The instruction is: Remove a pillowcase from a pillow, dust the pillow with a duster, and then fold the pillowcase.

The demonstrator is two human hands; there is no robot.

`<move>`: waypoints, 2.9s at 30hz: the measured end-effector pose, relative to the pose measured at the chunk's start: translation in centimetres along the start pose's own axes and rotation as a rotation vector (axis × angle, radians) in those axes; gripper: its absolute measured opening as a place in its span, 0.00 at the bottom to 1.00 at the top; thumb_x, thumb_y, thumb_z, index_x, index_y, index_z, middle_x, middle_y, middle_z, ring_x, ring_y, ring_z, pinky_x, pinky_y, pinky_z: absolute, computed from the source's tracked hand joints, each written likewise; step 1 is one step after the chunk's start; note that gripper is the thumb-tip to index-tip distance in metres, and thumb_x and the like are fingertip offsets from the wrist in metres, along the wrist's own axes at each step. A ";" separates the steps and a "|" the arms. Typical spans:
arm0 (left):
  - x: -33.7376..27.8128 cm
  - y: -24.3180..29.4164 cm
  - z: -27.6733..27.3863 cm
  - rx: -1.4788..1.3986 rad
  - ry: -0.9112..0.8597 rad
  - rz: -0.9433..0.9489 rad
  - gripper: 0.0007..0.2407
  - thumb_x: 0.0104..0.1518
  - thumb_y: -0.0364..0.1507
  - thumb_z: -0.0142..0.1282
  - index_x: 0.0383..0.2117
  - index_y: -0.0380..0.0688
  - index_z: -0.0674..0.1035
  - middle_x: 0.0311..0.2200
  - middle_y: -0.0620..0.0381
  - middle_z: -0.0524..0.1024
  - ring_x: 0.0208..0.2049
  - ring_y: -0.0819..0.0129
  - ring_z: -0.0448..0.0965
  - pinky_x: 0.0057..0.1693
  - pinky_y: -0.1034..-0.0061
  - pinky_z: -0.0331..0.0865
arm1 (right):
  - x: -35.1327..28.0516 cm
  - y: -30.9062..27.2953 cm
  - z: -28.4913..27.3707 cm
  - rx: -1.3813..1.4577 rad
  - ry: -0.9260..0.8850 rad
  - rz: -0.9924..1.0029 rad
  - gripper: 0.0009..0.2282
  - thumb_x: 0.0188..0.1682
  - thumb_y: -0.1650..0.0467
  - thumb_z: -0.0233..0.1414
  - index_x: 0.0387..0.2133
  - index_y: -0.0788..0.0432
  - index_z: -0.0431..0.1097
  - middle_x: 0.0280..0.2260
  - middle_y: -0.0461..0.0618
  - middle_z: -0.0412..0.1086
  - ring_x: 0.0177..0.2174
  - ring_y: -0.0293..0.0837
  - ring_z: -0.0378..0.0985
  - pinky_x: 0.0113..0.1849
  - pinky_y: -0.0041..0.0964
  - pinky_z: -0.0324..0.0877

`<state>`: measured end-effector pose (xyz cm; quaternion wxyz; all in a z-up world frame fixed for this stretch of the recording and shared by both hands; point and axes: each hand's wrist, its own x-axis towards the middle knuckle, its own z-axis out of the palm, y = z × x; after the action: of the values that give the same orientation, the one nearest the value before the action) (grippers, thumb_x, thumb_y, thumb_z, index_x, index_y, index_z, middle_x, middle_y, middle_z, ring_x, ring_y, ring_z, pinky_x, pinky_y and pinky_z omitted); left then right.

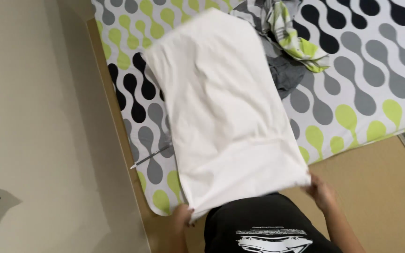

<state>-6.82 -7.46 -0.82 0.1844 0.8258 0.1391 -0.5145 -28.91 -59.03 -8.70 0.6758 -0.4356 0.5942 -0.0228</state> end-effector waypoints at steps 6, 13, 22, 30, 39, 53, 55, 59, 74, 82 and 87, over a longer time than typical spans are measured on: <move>5.4 -2.2 2.3 0.203 0.086 -0.041 0.17 0.64 0.44 0.49 0.42 0.43 0.78 0.34 0.49 0.82 0.34 0.61 0.82 0.43 0.67 0.73 | -1.3 2.9 -0.9 -0.085 0.069 0.462 0.16 0.58 0.66 0.43 0.57 0.55 0.69 0.48 0.56 0.72 0.39 0.51 0.78 0.43 0.45 0.73; 5.0 8.5 -6.0 0.261 0.252 0.020 0.18 0.64 0.46 0.49 0.39 0.44 0.83 0.39 0.49 0.84 0.41 0.56 0.83 0.49 0.64 0.74 | 5.0 -3.9 5.2 -0.393 0.122 -0.338 0.12 0.60 0.71 0.51 0.53 0.62 0.76 0.35 0.57 0.72 0.28 0.41 0.63 0.29 0.36 0.59; 7.4 23.7 -16.9 0.129 0.647 0.482 0.12 0.61 0.36 0.53 0.44 0.47 0.81 0.47 0.48 0.77 0.47 0.50 0.78 0.51 0.61 0.72 | 2.4 -24.2 25.5 -0.448 -0.188 -0.672 0.10 0.55 0.72 0.51 0.45 0.60 0.77 0.46 0.51 0.75 0.47 0.41 0.76 0.47 0.37 0.70; 19.2 30.1 -23.8 -0.024 0.844 0.782 0.11 0.66 0.29 0.51 0.51 0.42 0.78 0.54 0.47 0.74 0.56 0.47 0.72 0.61 0.60 0.66 | 13.7 -33.3 36.8 -0.587 -0.288 -0.674 0.14 0.53 0.75 0.47 0.49 0.58 0.77 0.44 0.54 0.77 0.42 0.44 0.76 0.43 0.39 0.70; 36.4 33.9 -26.6 -0.166 0.961 0.558 0.32 0.60 0.40 0.62 0.64 0.30 0.62 0.63 0.34 0.62 0.62 0.39 0.61 0.63 0.53 0.59 | 32.8 -35.9 47.3 -0.639 0.005 -0.969 0.18 0.52 0.67 0.60 0.52 0.66 0.70 0.49 0.64 0.72 0.49 0.58 0.73 0.50 0.47 0.68; 24.0 30.4 -30.8 -0.637 1.090 0.830 0.07 0.66 0.29 0.54 0.41 0.36 0.79 0.42 0.54 0.69 0.26 0.70 0.67 0.34 0.76 0.66 | 27.3 -41.0 38.4 -0.422 -0.053 -0.567 0.13 0.47 0.65 0.65 0.40 0.60 0.78 0.34 0.45 0.78 0.31 0.34 0.79 0.33 0.27 0.76; 21.9 27.7 -32.0 -0.685 1.010 1.165 0.07 0.72 0.28 0.53 0.47 0.36 0.78 0.48 0.56 0.71 0.40 0.76 0.75 0.46 0.78 0.73 | 22.3 -43.2 36.5 -0.479 -0.165 -0.513 0.12 0.50 0.64 0.66 0.41 0.59 0.79 0.32 0.46 0.75 0.27 0.34 0.69 0.28 0.28 0.65; 14.1 23.5 -32.8 -0.564 1.075 0.830 0.09 0.67 0.30 0.56 0.44 0.36 0.82 0.44 0.55 0.78 0.26 0.74 0.65 0.35 0.79 0.62 | 11.4 -46.0 32.2 -0.774 -0.052 -0.625 0.13 0.50 0.67 0.66 0.43 0.61 0.77 0.30 0.49 0.73 0.24 0.38 0.70 0.25 0.32 0.64; -4.1 4.0 -13.4 -1.031 0.171 0.548 0.12 0.59 0.26 0.55 0.47 0.34 0.78 0.63 0.54 0.68 0.50 0.61 0.80 0.56 0.68 0.73 | -5.4 -26.4 8.7 -0.527 -0.272 -0.620 0.10 0.56 0.78 0.55 0.49 0.68 0.75 0.43 0.50 0.76 0.44 0.36 0.76 0.46 0.30 0.71; -3.3 -3.4 -11.3 -0.976 -0.312 0.536 0.09 0.66 0.26 0.52 0.44 0.29 0.77 0.43 0.42 0.83 0.51 0.52 0.83 0.62 0.60 0.74 | -9.0 -18.2 2.5 -0.321 -0.192 -0.494 0.09 0.54 0.80 0.54 0.47 0.68 0.74 0.43 0.53 0.76 0.46 0.41 0.79 0.53 0.34 0.73; 2.6 -10.2 -6.9 -1.046 -0.300 0.424 0.10 0.62 0.26 0.55 0.45 0.34 0.82 0.41 0.50 0.83 0.44 0.62 0.81 0.53 0.69 0.73 | -8.5 -13.0 -1.5 -0.217 -0.159 -0.376 0.10 0.53 0.78 0.56 0.48 0.67 0.73 0.45 0.54 0.76 0.46 0.42 0.78 0.52 0.37 0.72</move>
<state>-4.45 4.81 -1.98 0.6843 0.5528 0.1788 -0.4407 -26.28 -63.24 6.13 0.6535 -0.6093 0.4464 -0.0500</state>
